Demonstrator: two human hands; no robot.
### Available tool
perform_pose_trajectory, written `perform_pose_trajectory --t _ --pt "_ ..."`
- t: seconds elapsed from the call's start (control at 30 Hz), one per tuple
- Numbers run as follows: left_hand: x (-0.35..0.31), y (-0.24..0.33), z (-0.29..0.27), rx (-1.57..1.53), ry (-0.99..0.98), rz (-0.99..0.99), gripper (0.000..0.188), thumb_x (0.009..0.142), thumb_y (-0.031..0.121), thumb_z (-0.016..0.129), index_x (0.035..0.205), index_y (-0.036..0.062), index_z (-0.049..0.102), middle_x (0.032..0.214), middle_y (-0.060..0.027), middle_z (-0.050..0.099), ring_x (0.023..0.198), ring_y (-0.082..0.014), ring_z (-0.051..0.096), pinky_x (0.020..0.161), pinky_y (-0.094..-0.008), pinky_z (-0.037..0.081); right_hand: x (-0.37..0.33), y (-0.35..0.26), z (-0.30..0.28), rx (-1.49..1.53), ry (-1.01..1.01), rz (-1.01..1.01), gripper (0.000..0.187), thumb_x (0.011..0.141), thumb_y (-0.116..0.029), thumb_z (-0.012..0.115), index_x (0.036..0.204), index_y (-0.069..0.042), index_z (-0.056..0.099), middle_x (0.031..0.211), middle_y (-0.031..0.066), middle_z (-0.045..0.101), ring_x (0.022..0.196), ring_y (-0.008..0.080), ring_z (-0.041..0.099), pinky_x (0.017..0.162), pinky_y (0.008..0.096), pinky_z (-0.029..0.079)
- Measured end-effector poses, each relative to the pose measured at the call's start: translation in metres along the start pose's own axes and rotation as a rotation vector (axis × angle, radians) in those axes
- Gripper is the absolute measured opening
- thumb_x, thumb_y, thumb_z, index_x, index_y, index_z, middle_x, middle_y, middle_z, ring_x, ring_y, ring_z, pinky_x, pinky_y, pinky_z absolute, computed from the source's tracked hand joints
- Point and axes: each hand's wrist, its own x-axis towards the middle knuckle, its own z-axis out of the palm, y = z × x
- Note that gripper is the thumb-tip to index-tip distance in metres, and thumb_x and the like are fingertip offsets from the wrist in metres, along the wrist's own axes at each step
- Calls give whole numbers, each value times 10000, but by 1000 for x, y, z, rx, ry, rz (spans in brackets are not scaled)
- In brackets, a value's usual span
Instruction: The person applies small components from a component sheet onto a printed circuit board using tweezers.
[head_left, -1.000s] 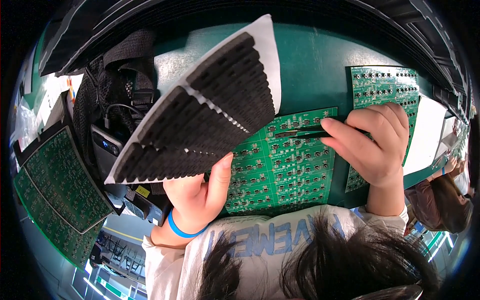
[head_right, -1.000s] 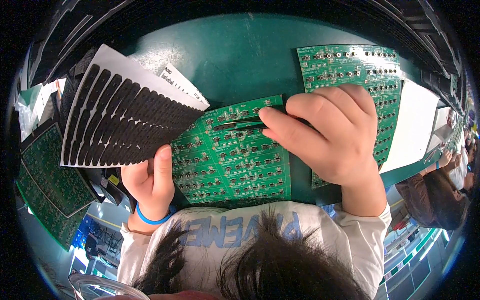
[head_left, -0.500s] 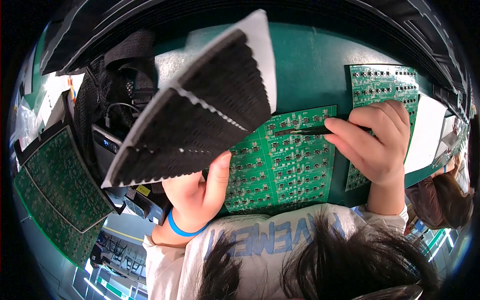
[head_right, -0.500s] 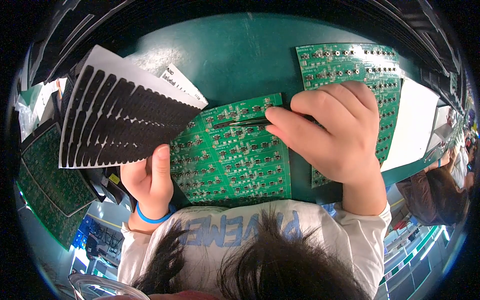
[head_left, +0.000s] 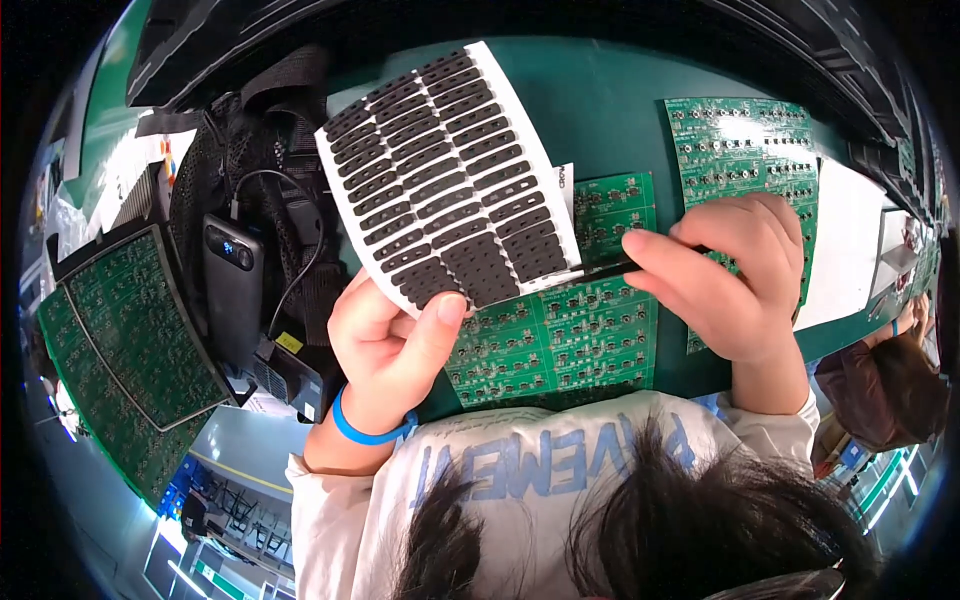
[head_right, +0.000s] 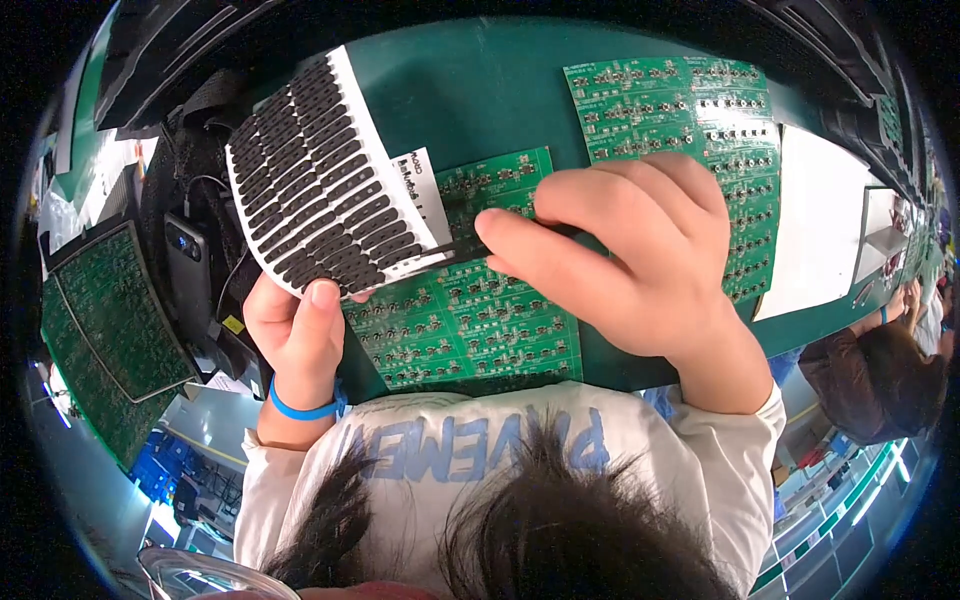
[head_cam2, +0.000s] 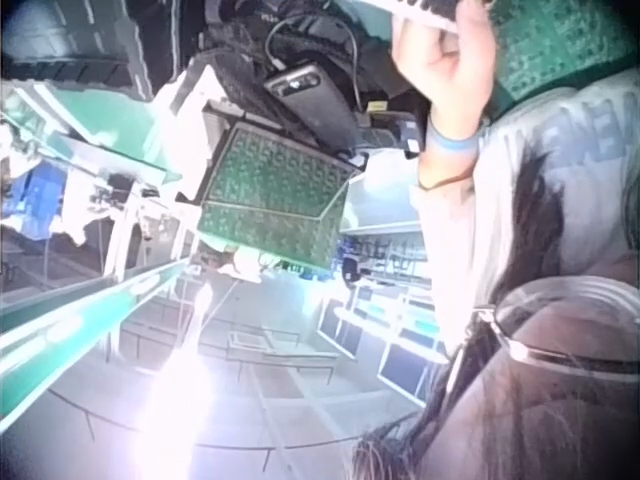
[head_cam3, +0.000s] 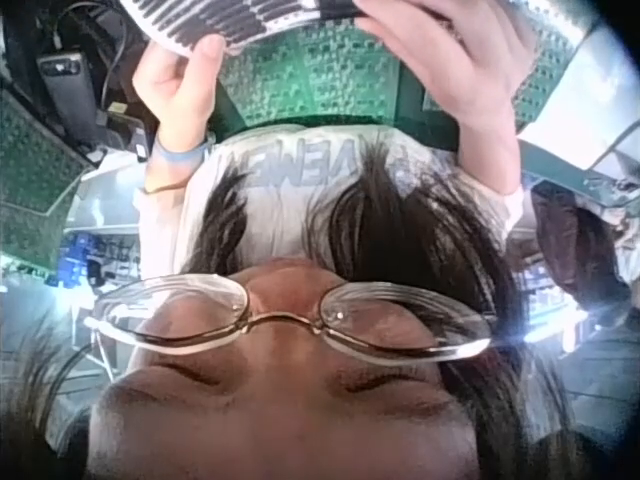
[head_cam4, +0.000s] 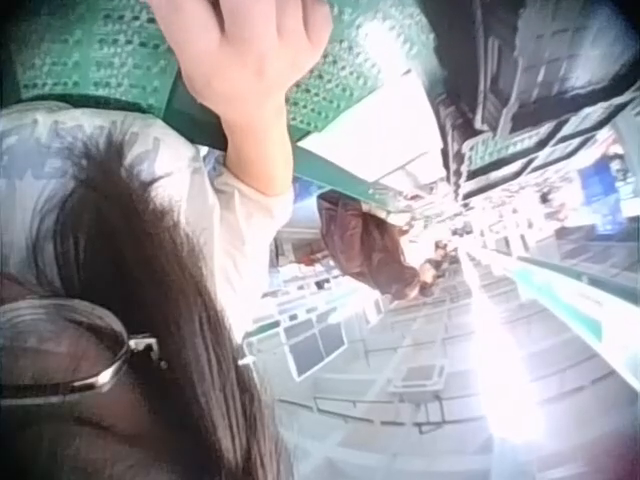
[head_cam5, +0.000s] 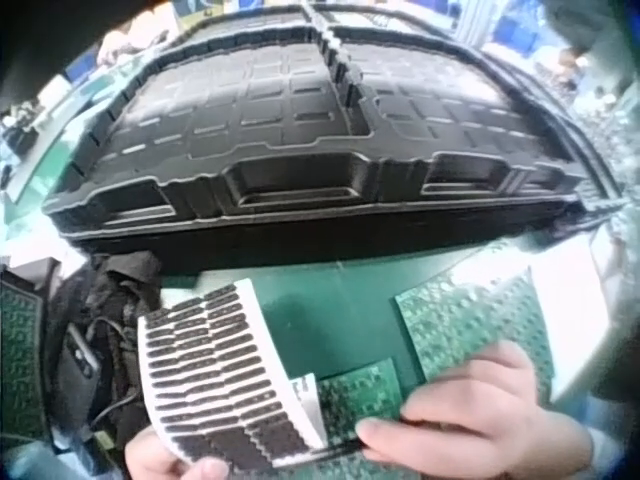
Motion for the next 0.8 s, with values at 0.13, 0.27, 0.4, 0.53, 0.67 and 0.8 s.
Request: perform_pose_trajectory --t 0.13,0.27,0.4,0.53,0.67,0.8 --pt "1 -2 -4 -15 -69 10 162 853 53 642 967 -62 638 966 -72 615 671 -36 496 573 -160 351 0 1 0 -5 -33 36 248 651 -256 726 884 -180 688 775 -13 558 590 145 544 532 266 392" --pt "1 -3 -5 58 -85 43 189 836 37 643 996 -64 644 968 -95 631 693 -73 536 598 -183 389 0 2 0 6 -53 54 239 649 -254 730 873 -185 683 778 -14 569 605 152 553 547 271 394" --pt "6 1 2 325 -76 259 177 799 32 668 959 -44 663 989 -146 641 895 -221 602 782 -287 452 -2 6 -4 146 -150 98 269 624 -205 758 875 -134 691 783 1 539 655 179 506 594 309 369" --pt "7 -1 -1 507 -40 370 172 788 26 671 945 -43 660 977 -153 640 854 -242 602 767 -288 453 -3 4 -7 369 -227 284 231 633 -169 764 847 -124 689 779 17 548 657 191 515 597 310 380" --pt "7 -9 -5 557 129 401 172 820 24 650 978 -42 646 961 -133 633 811 -222 589 719 -281 444 -5 1 -13 291 -295 363 230 635 -155 766 846 -111 687 789 22 560 672 198 534 602 313 394" --pt "11 -9 -3 509 174 334 153 845 17 633 987 -40 643 978 -118 632 835 -199 577 732 -261 432 -8 2 -10 121 -287 280 203 669 -185 756 851 -160 671 792 -16 577 655 171 562 575 305 400"
